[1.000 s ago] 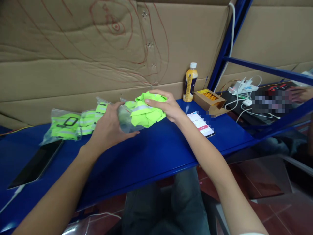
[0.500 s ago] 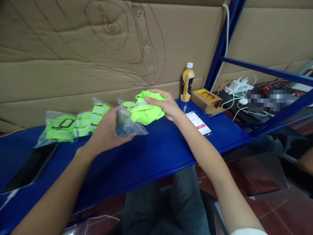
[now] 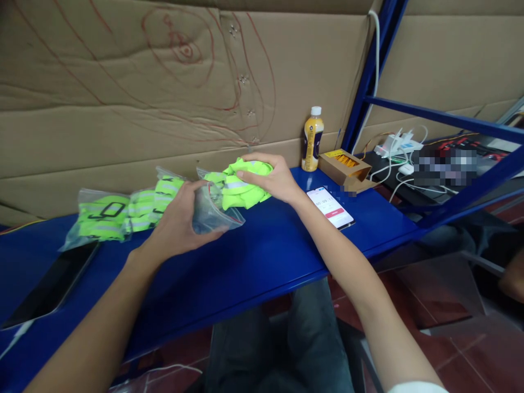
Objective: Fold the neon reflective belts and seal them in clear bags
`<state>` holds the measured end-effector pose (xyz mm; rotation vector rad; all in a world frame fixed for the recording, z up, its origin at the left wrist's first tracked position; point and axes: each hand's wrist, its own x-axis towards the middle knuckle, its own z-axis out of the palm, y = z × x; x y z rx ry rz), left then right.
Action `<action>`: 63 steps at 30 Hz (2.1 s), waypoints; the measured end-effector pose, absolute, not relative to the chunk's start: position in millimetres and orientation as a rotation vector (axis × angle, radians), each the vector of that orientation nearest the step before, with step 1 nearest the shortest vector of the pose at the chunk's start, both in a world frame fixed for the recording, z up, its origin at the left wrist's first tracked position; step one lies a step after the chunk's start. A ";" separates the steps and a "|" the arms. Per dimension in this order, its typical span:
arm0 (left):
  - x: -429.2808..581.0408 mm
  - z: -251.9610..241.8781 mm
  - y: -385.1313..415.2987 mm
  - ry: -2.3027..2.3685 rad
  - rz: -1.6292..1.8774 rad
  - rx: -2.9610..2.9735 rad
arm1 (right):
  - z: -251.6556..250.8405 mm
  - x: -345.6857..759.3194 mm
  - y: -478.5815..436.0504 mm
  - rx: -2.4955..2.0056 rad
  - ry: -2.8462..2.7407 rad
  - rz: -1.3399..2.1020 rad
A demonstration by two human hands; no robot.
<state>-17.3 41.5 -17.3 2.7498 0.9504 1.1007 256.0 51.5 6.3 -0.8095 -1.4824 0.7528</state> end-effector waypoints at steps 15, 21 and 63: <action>6.6 -13.9 17.1 1.863 0.905 2.912 | -0.1 242.6 46.0 -0.503 -1.782 0.185; 5.2 -22.7 19.1 1.728 0.936 3.015 | -12.1 235.7 52.5 -0.552 -1.769 0.489; -1.4 -43.8 42.9 1.220 1.099 3.019 | -30.8 218.1 51.2 -0.664 -1.798 0.256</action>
